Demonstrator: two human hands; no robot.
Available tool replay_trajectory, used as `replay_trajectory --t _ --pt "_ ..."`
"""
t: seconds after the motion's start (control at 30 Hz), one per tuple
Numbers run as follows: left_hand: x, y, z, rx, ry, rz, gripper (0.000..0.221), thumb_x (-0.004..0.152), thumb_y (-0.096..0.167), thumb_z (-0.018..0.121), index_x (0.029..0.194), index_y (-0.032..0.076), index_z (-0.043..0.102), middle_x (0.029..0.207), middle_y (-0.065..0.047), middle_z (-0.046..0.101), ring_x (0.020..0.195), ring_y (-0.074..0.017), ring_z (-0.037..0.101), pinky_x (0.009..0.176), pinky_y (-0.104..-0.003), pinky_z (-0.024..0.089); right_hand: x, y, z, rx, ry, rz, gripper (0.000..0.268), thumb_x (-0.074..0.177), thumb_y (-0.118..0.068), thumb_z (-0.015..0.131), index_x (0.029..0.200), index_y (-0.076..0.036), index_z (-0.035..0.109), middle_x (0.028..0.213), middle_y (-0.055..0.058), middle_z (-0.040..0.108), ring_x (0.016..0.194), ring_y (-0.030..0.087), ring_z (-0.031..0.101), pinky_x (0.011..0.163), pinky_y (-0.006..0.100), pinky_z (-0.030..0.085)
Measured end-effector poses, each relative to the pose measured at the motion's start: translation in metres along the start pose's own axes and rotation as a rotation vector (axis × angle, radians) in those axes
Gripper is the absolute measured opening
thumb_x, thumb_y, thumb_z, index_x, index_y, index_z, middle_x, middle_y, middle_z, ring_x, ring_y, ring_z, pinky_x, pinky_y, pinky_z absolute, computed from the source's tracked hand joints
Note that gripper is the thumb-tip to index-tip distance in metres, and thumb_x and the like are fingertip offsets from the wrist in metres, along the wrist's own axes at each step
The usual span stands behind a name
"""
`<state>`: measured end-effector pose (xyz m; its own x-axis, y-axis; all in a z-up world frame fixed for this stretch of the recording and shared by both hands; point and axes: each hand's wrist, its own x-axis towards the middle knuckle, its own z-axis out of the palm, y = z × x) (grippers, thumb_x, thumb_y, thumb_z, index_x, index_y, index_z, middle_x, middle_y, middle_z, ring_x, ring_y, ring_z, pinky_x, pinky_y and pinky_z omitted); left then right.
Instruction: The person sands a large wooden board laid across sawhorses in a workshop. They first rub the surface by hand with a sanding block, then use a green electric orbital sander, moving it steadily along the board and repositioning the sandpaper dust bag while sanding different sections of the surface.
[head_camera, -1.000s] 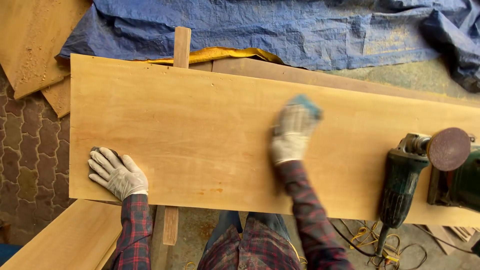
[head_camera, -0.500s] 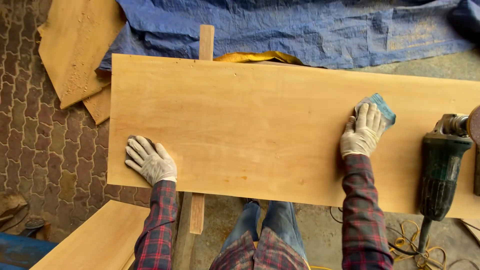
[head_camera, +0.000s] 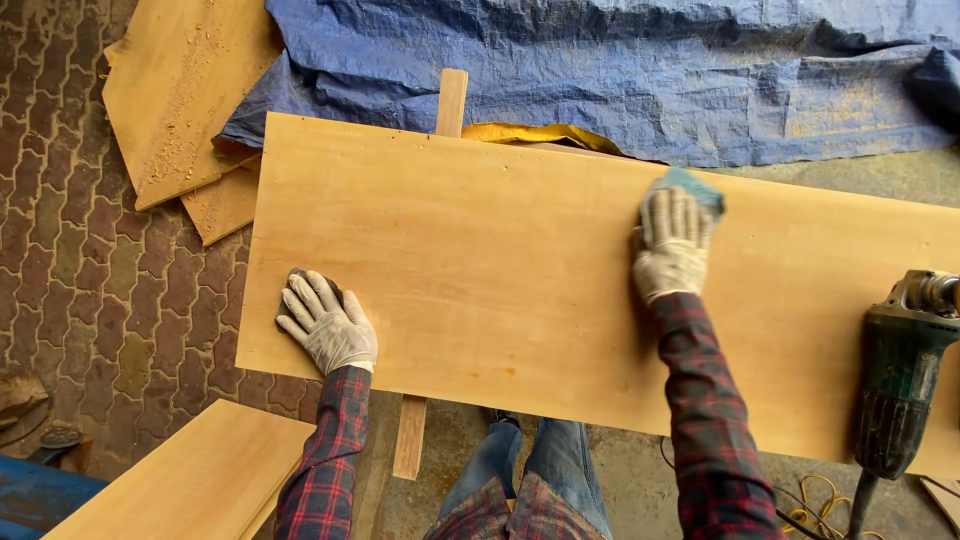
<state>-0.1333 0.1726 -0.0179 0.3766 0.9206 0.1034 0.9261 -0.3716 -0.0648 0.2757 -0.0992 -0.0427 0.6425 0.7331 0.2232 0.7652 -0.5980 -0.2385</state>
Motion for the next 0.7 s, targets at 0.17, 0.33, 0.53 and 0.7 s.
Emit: replay_trajectory --t 0.17,0.33,0.53,0.7 --pt "-0.001 0.004 -0.005 -0.012 -0.031 -0.014 0.066 0.110 0.040 0.038 0.163 0.003 0.029 0.169 -0.022 0.027 0.155 -0.0435 0.023 0.122 -0.064 0.014 -0.063 -0.086 -0.012 0.083 -0.049 0.062 0.054 0.102 -0.020 0.056 0.152 -0.001 0.048 0.162 0.024 0.040 0.152 0.041 0.035 0.126 0.056 0.018" --pt "0.002 0.003 -0.009 -0.059 -0.018 -0.018 0.067 0.110 0.040 0.037 0.163 0.001 0.027 0.169 -0.024 0.026 0.154 -0.0449 0.022 0.122 -0.065 0.013 -0.086 -0.138 -0.029 0.139 -0.184 -0.105 0.054 0.095 -0.019 0.057 0.147 -0.003 0.051 0.155 0.021 0.047 0.146 0.038 0.040 0.122 0.055 0.023" --pt "0.004 0.006 -0.009 -0.031 -0.035 -0.018 0.068 0.110 0.040 0.036 0.164 0.001 0.026 0.170 -0.023 0.024 0.155 -0.0445 0.021 0.123 -0.065 0.012 0.017 -0.149 -0.003 0.205 -0.091 -0.233 0.049 0.096 -0.016 0.060 0.143 -0.001 0.054 0.152 0.021 0.052 0.142 0.040 0.043 0.119 0.055 0.029" --pt "0.002 0.006 -0.009 -0.029 -0.067 -0.029 0.070 0.108 0.044 0.038 0.163 0.002 0.026 0.170 -0.021 0.021 0.155 -0.0430 0.021 0.123 -0.064 0.011 -0.090 -0.099 -0.058 0.208 -0.182 -0.231 0.047 0.093 -0.008 0.060 0.138 0.004 0.054 0.149 0.026 0.051 0.143 0.042 0.045 0.124 0.058 0.030"
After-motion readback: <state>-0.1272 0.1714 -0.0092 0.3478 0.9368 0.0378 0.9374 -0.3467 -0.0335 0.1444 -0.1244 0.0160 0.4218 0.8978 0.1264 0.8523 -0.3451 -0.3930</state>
